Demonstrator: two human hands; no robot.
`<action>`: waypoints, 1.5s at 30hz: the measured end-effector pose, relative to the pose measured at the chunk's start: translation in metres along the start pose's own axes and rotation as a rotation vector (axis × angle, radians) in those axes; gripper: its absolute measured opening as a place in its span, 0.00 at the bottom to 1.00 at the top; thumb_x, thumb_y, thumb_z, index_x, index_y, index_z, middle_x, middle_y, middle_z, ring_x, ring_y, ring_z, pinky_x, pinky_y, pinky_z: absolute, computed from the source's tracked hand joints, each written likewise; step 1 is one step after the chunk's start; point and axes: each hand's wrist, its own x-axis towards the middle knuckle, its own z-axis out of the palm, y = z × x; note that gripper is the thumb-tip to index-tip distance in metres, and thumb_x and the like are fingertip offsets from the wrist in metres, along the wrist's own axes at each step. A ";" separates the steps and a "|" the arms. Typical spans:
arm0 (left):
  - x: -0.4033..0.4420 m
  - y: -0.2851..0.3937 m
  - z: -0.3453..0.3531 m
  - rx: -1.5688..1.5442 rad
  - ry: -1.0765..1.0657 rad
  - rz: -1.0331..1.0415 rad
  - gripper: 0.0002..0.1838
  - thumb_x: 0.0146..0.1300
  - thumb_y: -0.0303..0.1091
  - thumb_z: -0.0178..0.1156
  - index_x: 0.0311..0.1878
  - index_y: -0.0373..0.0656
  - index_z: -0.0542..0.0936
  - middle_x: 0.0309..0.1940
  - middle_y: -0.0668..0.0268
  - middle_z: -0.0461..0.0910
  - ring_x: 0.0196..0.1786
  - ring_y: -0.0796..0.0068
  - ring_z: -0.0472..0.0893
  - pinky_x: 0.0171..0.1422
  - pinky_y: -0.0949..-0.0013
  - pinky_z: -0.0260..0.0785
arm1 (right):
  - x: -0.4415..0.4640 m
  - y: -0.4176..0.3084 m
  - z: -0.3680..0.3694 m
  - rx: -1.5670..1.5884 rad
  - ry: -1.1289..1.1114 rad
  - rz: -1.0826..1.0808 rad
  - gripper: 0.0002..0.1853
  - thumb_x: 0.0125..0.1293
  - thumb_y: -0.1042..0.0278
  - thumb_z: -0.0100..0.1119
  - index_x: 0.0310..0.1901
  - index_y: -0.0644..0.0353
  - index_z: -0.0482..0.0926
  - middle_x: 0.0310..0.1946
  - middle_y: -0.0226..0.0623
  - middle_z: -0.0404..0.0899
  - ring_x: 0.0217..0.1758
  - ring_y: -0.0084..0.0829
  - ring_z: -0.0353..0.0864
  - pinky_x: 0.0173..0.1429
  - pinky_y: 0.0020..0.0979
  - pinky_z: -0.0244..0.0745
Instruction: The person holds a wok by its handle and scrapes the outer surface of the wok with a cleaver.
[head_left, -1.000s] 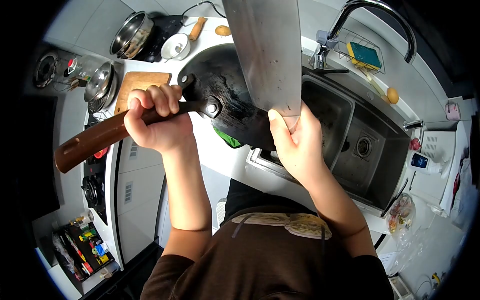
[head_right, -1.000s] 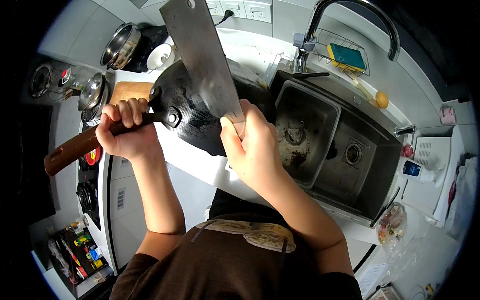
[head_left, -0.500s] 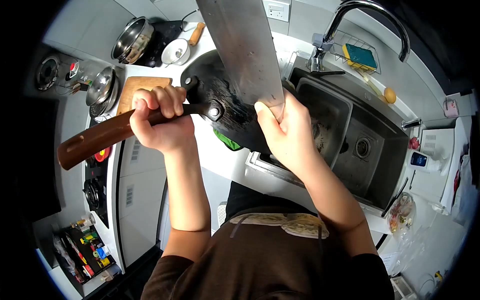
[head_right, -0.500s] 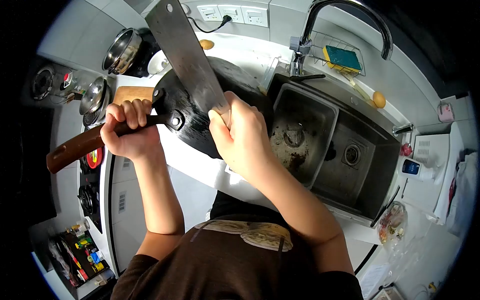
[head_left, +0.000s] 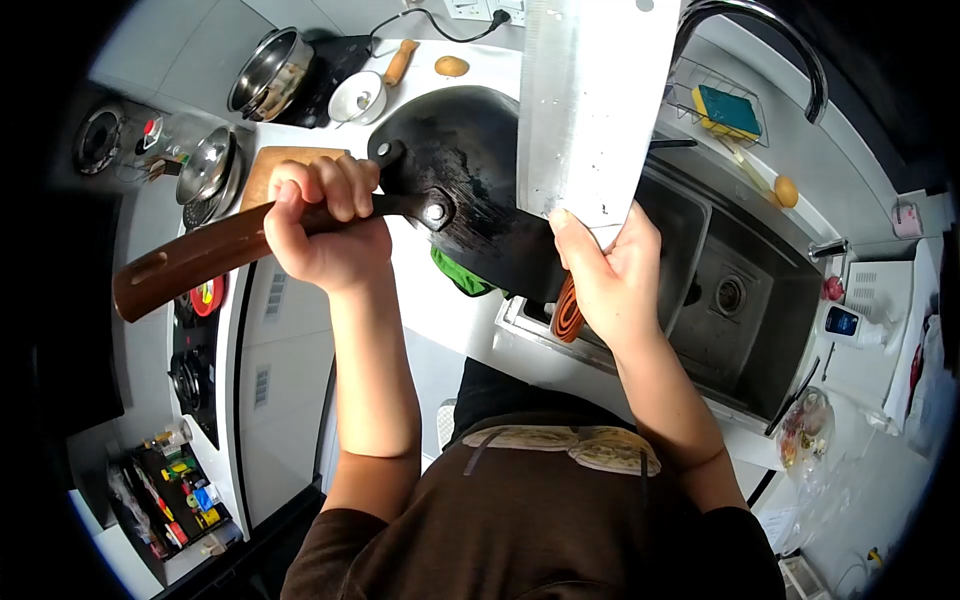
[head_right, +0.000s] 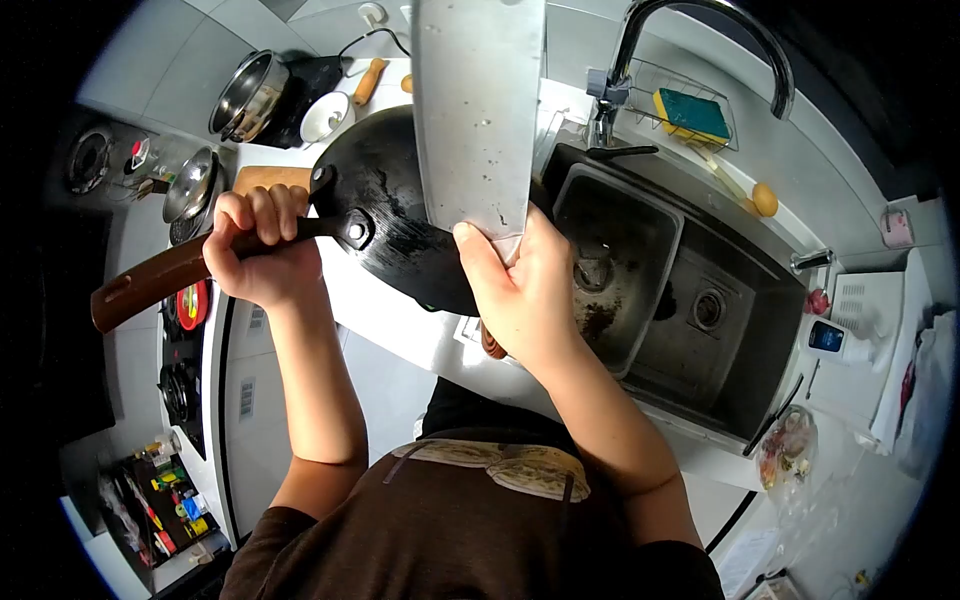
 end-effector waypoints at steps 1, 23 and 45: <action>0.000 0.000 -0.001 0.002 -0.003 0.005 0.12 0.54 0.44 0.45 0.21 0.49 0.62 0.11 0.72 0.56 0.17 0.76 0.57 0.31 0.68 0.54 | 0.000 0.001 0.003 0.001 -0.002 0.004 0.09 0.60 0.78 0.57 0.41 0.71 0.74 0.34 0.37 0.80 0.36 0.19 0.77 0.41 0.24 0.73; -0.009 -0.001 0.006 -0.015 0.197 0.023 0.12 0.53 0.42 0.46 0.19 0.50 0.61 0.11 0.70 0.58 0.16 0.74 0.58 0.33 0.66 0.56 | 0.004 0.004 0.019 -0.232 0.011 -0.185 0.09 0.58 0.77 0.57 0.40 0.69 0.74 0.24 0.39 0.79 0.23 0.23 0.79 0.31 0.26 0.73; -0.003 -0.001 -0.011 -0.020 0.135 0.006 0.13 0.56 0.44 0.46 0.19 0.50 0.63 0.11 0.71 0.58 0.17 0.74 0.60 0.36 0.63 0.64 | -0.011 0.008 -0.004 -0.126 0.085 0.077 0.07 0.58 0.75 0.58 0.37 0.67 0.76 0.24 0.34 0.78 0.26 0.20 0.74 0.32 0.25 0.70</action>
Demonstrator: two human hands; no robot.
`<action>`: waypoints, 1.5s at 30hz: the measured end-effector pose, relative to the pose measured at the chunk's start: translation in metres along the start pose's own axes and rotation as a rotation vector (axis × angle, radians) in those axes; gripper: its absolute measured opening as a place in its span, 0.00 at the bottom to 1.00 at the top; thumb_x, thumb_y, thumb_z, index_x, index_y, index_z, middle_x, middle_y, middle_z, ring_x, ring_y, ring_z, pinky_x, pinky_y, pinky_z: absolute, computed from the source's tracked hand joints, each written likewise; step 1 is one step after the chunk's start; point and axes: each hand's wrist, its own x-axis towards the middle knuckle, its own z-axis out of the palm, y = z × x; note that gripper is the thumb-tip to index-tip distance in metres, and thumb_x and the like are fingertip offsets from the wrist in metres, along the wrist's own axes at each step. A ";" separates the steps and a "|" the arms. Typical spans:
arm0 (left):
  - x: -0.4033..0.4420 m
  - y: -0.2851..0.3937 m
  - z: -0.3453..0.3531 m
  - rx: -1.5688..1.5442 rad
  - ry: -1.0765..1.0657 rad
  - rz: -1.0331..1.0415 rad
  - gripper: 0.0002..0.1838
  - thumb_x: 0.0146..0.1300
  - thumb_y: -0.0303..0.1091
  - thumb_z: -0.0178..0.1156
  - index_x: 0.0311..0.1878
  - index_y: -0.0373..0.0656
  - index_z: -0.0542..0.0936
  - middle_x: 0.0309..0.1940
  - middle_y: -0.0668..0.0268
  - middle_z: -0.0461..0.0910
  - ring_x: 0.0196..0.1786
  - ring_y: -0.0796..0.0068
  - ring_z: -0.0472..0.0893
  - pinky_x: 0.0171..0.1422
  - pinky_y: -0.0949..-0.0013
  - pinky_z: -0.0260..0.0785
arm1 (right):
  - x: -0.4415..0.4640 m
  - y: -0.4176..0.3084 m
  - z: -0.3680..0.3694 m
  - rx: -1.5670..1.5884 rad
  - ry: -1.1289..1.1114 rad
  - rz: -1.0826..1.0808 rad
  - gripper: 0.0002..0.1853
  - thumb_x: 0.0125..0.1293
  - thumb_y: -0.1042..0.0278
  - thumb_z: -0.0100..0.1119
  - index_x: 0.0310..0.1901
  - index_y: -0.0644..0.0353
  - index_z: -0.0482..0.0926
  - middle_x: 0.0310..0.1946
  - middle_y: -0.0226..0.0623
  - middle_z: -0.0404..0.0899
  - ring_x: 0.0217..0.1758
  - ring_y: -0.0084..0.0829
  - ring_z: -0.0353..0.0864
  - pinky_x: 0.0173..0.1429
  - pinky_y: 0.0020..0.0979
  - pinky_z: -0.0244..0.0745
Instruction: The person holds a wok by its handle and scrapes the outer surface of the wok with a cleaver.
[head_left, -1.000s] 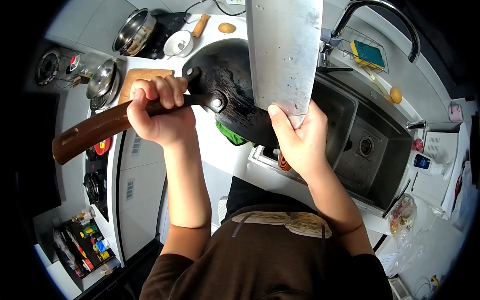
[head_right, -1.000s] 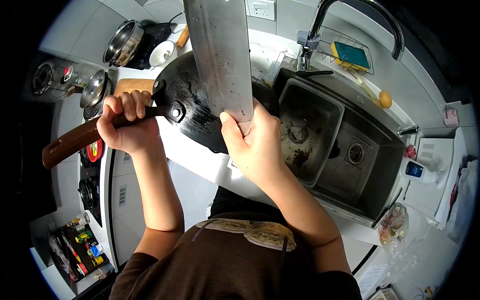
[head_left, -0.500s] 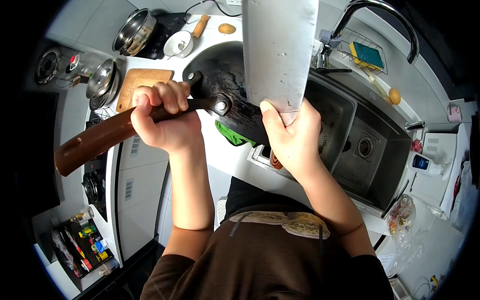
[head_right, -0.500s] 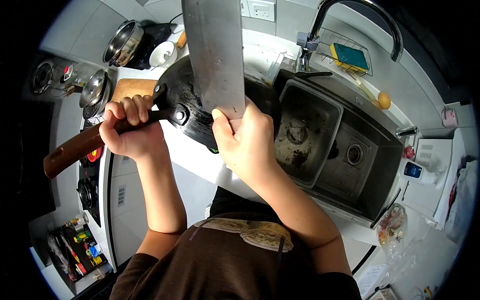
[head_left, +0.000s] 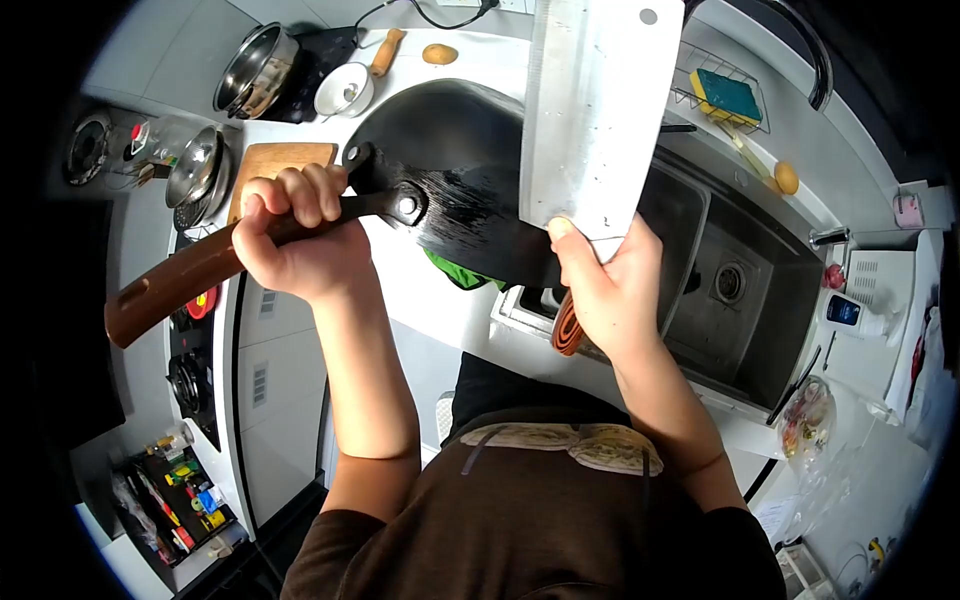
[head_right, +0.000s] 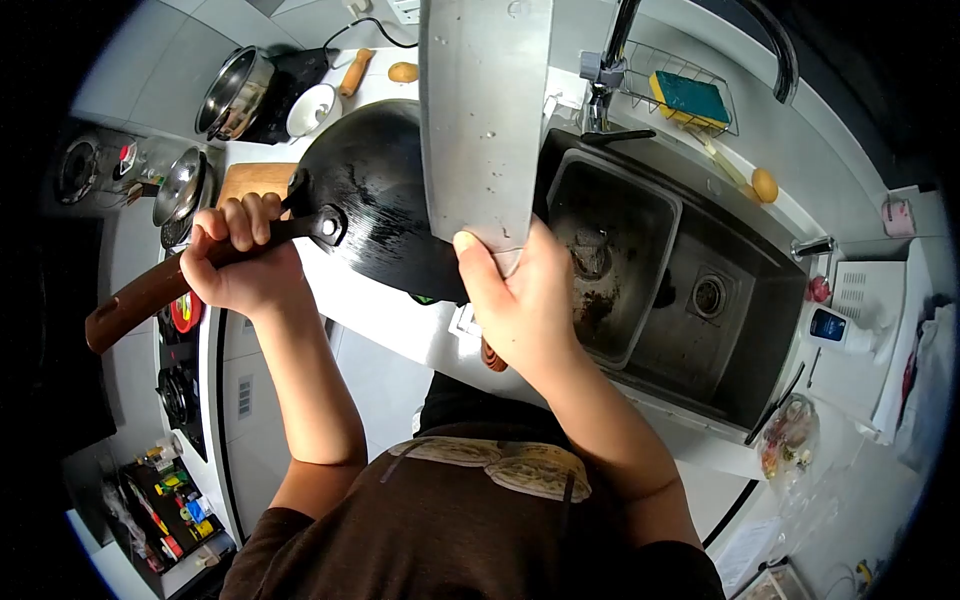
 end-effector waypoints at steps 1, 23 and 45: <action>0.000 0.000 0.001 0.000 0.002 0.002 0.14 0.56 0.44 0.47 0.19 0.50 0.63 0.11 0.71 0.58 0.17 0.74 0.59 0.35 0.65 0.63 | 0.001 0.002 0.002 -0.002 -0.005 -0.004 0.07 0.57 0.75 0.58 0.37 0.68 0.75 0.24 0.35 0.78 0.25 0.20 0.75 0.32 0.25 0.70; -0.005 0.000 -0.001 -0.037 0.070 0.038 0.12 0.56 0.42 0.47 0.20 0.50 0.63 0.10 0.71 0.58 0.16 0.76 0.57 0.31 0.69 0.56 | 0.008 -0.005 0.018 -0.054 -0.021 -0.080 0.07 0.57 0.77 0.57 0.36 0.70 0.75 0.26 0.39 0.80 0.26 0.21 0.77 0.32 0.25 0.72; -0.006 0.001 0.007 -0.024 0.094 0.010 0.13 0.55 0.42 0.46 0.18 0.51 0.63 0.10 0.70 0.59 0.16 0.75 0.59 0.30 0.68 0.56 | 0.011 -0.008 0.014 -0.110 -0.058 -0.057 0.07 0.57 0.75 0.58 0.36 0.70 0.76 0.26 0.41 0.81 0.28 0.21 0.78 0.35 0.25 0.72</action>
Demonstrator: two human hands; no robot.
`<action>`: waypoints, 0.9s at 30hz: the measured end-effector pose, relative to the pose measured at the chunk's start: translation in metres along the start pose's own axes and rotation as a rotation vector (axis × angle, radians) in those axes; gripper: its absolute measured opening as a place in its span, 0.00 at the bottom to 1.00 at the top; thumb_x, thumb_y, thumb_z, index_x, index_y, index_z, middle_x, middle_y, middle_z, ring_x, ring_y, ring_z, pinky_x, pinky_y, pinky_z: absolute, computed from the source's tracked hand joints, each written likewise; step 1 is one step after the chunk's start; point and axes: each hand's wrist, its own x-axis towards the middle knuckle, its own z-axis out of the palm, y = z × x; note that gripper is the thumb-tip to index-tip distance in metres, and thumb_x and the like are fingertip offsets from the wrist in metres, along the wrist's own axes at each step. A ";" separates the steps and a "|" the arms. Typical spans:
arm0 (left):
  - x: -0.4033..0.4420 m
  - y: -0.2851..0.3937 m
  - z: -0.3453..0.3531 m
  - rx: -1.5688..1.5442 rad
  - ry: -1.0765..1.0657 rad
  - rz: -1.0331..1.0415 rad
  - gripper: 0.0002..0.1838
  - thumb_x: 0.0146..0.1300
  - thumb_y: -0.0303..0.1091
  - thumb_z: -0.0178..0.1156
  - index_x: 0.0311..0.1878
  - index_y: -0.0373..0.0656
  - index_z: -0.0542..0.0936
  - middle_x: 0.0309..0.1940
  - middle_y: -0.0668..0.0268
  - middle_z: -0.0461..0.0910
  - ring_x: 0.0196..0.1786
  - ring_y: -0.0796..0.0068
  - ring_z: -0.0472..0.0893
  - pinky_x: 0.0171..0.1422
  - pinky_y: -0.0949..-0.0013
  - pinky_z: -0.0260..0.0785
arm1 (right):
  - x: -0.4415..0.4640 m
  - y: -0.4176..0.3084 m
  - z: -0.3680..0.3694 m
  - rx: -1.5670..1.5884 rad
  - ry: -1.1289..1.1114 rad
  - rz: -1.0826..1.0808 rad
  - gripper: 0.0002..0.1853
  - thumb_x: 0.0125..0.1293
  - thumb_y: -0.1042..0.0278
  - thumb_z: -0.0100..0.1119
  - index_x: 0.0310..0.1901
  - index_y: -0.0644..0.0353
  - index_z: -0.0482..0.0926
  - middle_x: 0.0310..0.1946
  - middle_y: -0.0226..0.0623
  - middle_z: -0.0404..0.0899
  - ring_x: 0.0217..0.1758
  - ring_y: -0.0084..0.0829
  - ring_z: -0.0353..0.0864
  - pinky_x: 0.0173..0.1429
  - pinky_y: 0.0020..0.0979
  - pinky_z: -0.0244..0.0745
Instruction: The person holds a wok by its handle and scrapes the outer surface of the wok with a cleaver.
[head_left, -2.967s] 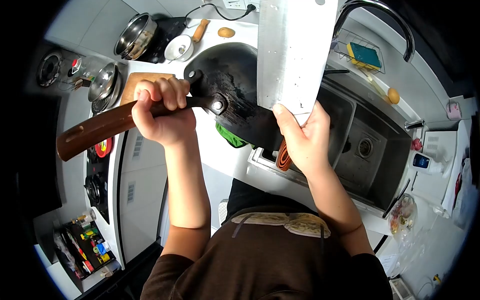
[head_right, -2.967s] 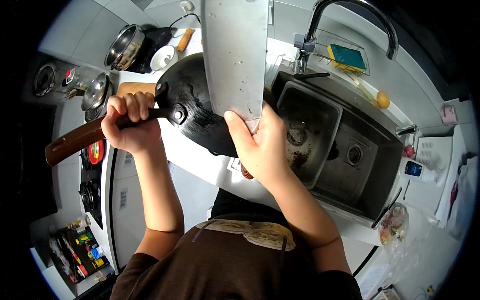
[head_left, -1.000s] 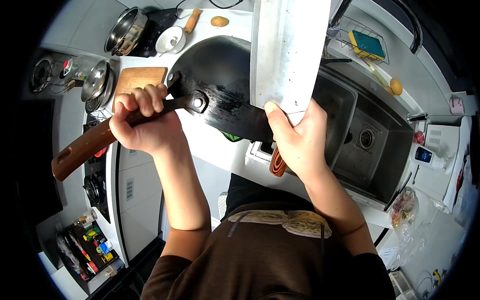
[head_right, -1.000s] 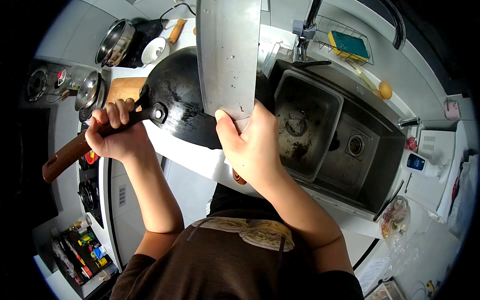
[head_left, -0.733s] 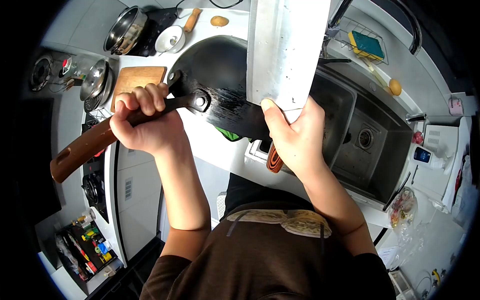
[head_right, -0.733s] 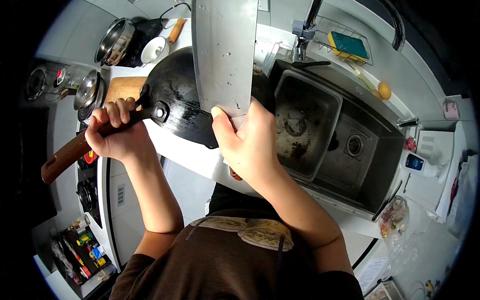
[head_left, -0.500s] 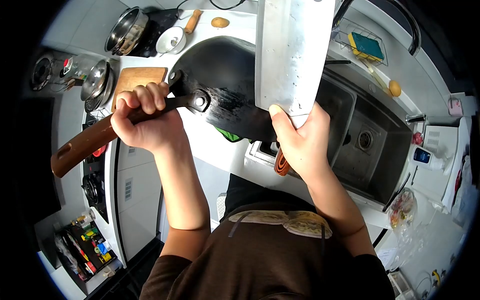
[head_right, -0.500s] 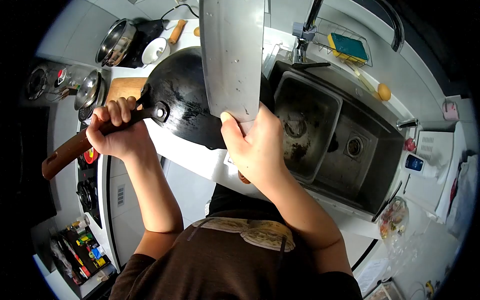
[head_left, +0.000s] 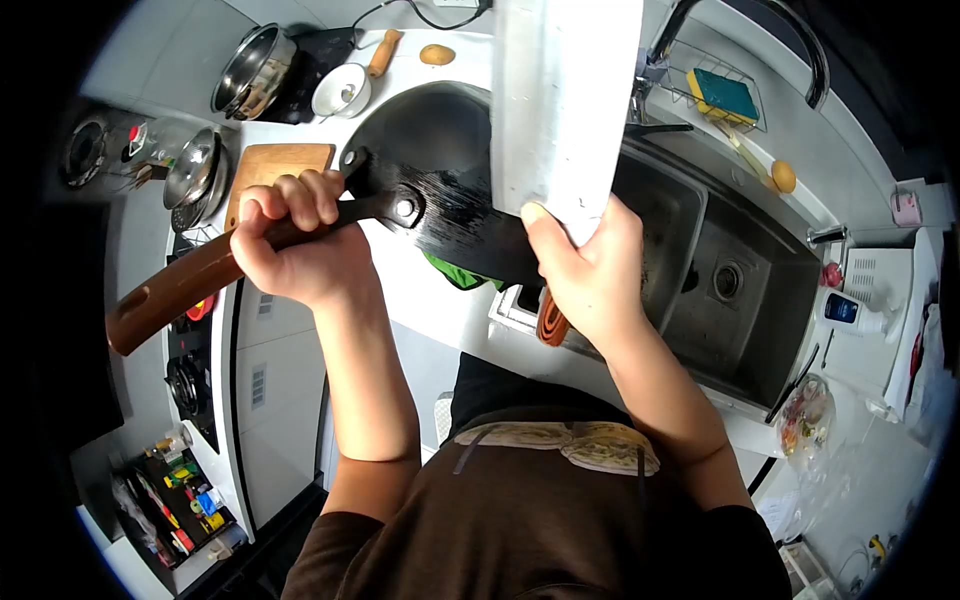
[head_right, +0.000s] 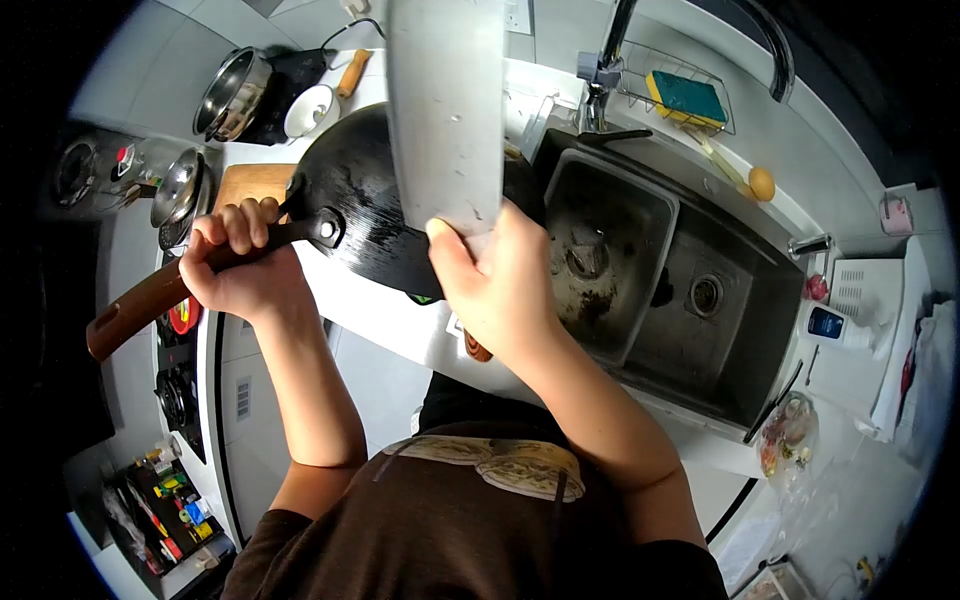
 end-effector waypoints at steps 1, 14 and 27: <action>0.001 0.000 0.000 -0.004 0.013 -0.007 0.13 0.55 0.43 0.46 0.18 0.51 0.63 0.10 0.70 0.58 0.16 0.75 0.59 0.31 0.68 0.57 | -0.002 0.004 -0.002 0.064 0.007 0.016 0.08 0.57 0.75 0.58 0.36 0.70 0.76 0.27 0.40 0.81 0.28 0.21 0.78 0.35 0.25 0.72; 0.003 -0.001 -0.005 0.002 -0.017 0.004 0.13 0.55 0.44 0.47 0.18 0.52 0.64 0.10 0.71 0.59 0.17 0.75 0.59 0.31 0.70 0.56 | -0.004 0.004 -0.005 0.077 -0.005 0.051 0.09 0.56 0.76 0.57 0.38 0.71 0.76 0.28 0.39 0.81 0.29 0.22 0.79 0.35 0.25 0.73; 0.001 0.000 -0.006 -0.011 -0.011 -0.004 0.12 0.55 0.44 0.46 0.19 0.52 0.65 0.11 0.70 0.59 0.17 0.74 0.60 0.33 0.67 0.61 | -0.010 0.014 -0.006 0.017 0.033 -0.144 0.07 0.54 0.78 0.59 0.35 0.69 0.75 0.27 0.41 0.81 0.27 0.26 0.81 0.33 0.27 0.74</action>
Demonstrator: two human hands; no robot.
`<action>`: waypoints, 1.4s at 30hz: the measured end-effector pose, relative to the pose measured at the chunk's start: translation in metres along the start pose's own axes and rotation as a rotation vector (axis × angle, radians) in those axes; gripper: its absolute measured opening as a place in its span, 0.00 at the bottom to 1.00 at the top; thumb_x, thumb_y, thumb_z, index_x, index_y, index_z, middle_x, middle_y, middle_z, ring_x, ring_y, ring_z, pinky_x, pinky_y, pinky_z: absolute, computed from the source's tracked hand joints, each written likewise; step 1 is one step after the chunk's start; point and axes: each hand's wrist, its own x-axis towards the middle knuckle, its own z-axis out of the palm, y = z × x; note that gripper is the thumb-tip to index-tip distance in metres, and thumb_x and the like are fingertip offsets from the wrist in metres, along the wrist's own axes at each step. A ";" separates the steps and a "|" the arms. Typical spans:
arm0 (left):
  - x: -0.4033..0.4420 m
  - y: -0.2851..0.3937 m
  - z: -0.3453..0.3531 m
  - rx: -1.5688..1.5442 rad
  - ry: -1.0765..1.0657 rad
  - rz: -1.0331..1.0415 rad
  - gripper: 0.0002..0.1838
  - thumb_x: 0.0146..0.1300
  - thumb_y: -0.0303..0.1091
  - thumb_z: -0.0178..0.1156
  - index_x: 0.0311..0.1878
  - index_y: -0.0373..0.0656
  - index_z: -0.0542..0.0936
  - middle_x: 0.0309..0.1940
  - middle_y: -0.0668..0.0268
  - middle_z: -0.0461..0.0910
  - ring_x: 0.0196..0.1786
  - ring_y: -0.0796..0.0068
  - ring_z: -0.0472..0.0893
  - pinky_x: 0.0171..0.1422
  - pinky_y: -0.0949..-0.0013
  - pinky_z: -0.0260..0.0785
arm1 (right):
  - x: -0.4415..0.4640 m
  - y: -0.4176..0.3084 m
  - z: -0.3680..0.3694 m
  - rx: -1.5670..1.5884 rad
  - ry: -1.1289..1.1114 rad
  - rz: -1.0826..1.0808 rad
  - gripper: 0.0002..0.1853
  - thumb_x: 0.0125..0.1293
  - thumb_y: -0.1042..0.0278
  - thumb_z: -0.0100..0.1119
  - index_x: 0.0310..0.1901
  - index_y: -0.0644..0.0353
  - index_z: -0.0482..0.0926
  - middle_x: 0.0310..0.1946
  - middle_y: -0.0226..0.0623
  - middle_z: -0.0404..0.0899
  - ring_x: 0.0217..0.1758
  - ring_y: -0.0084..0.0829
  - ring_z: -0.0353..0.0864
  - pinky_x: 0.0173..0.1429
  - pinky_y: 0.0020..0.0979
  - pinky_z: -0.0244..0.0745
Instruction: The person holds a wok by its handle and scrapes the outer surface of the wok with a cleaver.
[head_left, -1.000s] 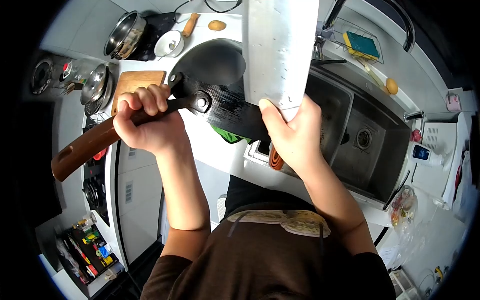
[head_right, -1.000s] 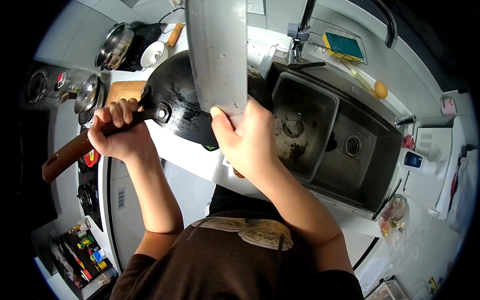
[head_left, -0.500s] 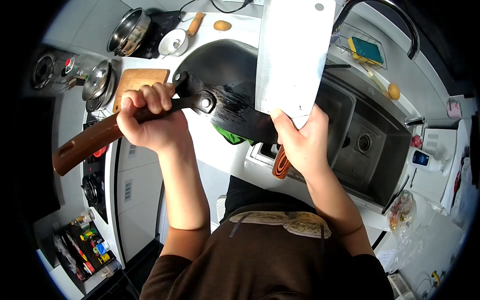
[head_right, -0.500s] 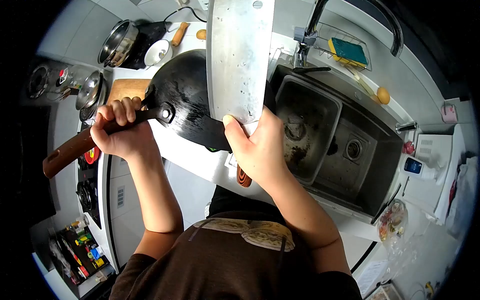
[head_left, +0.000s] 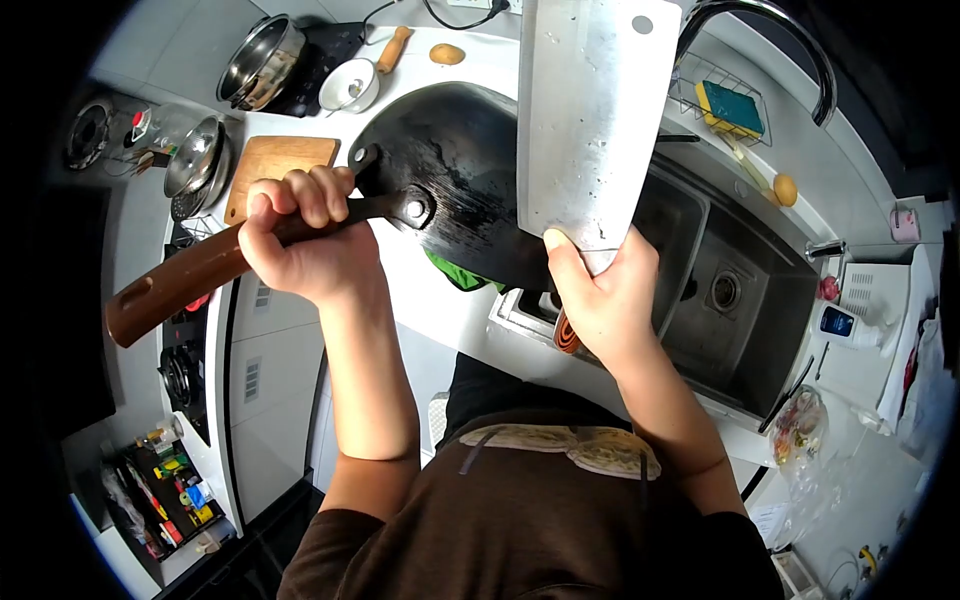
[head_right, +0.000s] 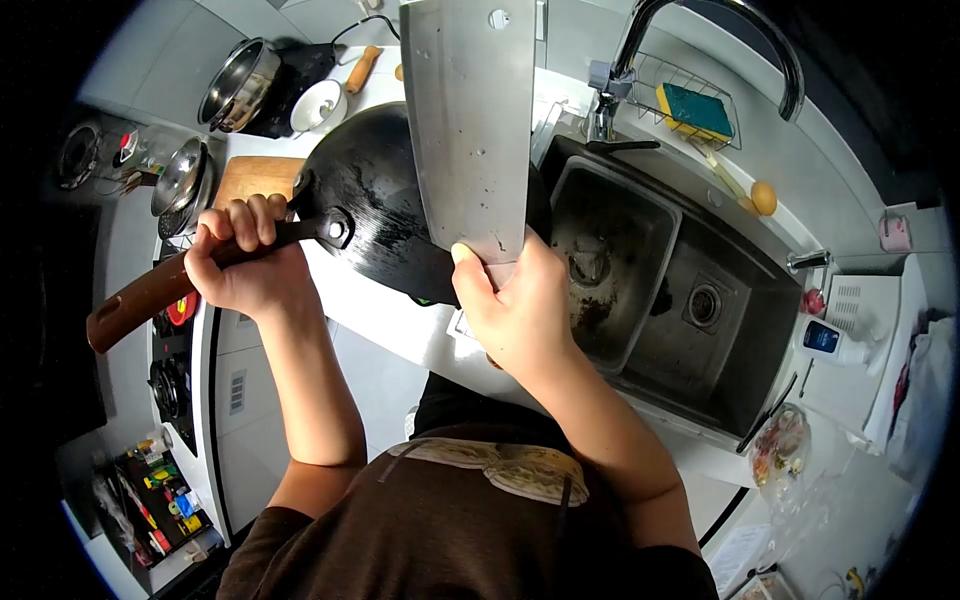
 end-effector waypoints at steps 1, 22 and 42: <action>-0.001 0.000 0.000 0.004 -0.006 -0.005 0.12 0.55 0.44 0.46 0.19 0.52 0.64 0.11 0.70 0.59 0.17 0.74 0.60 0.33 0.67 0.62 | 0.000 0.004 0.001 -0.045 0.026 -0.040 0.08 0.54 0.76 0.60 0.34 0.69 0.75 0.27 0.45 0.80 0.27 0.32 0.82 0.32 0.30 0.75; -0.005 -0.002 0.011 0.008 -0.001 0.012 0.12 0.54 0.42 0.46 0.20 0.50 0.60 0.11 0.70 0.59 0.17 0.74 0.60 0.34 0.67 0.56 | 0.000 0.005 0.003 -0.162 0.055 -0.039 0.09 0.51 0.72 0.63 0.32 0.67 0.77 0.25 0.52 0.78 0.27 0.47 0.81 0.33 0.38 0.75; -0.006 -0.002 0.012 -0.007 -0.102 0.030 0.12 0.55 0.40 0.47 0.22 0.47 0.61 0.11 0.68 0.59 0.17 0.74 0.59 0.34 0.66 0.58 | 0.006 -0.015 -0.003 -0.146 -0.025 0.064 0.10 0.54 0.72 0.61 0.36 0.67 0.76 0.21 0.43 0.79 0.22 0.31 0.80 0.28 0.31 0.72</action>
